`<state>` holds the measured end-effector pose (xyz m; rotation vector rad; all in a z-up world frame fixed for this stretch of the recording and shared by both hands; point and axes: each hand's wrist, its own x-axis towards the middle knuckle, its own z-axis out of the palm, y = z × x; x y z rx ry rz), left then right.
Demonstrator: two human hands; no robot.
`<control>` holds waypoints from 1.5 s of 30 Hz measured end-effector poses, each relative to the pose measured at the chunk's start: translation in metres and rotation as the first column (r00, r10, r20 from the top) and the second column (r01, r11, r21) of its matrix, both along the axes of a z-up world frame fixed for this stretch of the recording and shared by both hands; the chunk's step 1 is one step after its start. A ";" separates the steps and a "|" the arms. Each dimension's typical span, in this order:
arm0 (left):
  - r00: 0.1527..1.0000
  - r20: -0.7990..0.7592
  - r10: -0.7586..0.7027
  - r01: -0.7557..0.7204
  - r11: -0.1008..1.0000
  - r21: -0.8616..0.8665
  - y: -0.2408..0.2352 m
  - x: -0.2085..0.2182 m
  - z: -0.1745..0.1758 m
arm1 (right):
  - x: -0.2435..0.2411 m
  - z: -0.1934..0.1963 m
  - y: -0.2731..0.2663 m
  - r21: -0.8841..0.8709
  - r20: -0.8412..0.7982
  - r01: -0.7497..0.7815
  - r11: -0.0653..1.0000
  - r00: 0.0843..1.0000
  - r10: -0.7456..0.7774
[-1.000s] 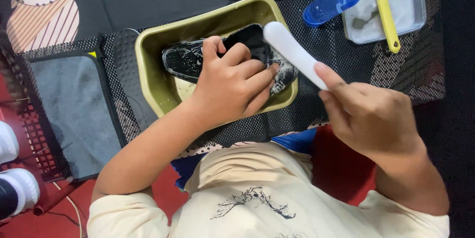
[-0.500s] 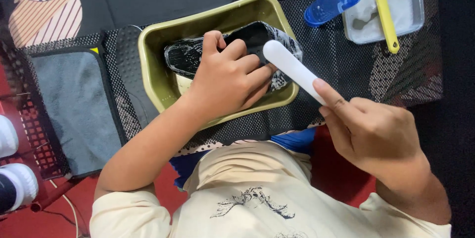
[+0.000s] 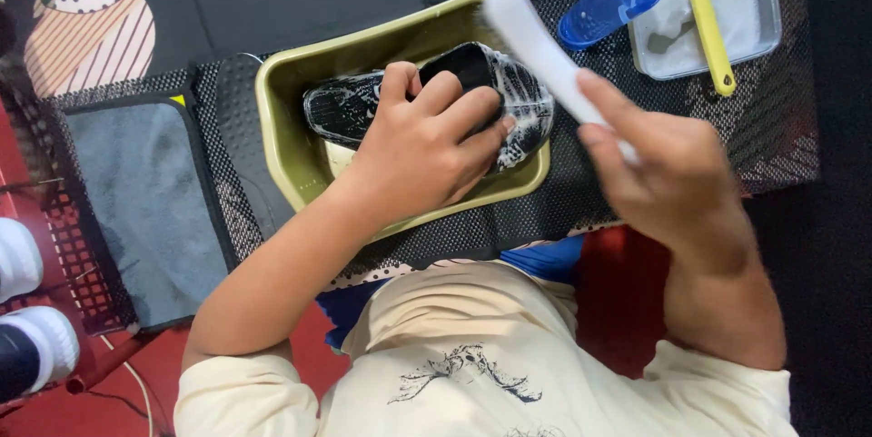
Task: The person scrubs a black shoe with a white brush, applying soap to the upper, sides, and sole. They rotate the shoe to clean different areas and dip the brush into a yellow basin containing soapy water.
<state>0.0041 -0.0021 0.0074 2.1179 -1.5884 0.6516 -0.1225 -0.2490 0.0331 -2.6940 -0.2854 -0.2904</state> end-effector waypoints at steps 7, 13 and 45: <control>0.995 0.095 0.011 -0.014 1.000 0.028 -0.004 -0.002 0.003 | -0.063 0.001 -0.020 0.217 -0.302 0.300 0.929 0.926 -0.228; 0.999 0.053 -0.009 0.006 0.998 0.067 -0.006 -0.005 -0.001 | -0.042 -0.023 -0.002 -0.074 -0.033 0.175 0.982 0.983 -0.178; 0.999 -0.047 -0.002 0.010 0.984 0.180 -0.006 -0.009 -0.018 | 0.050 0.000 -0.005 0.125 -0.462 0.071 0.990 0.887 -0.005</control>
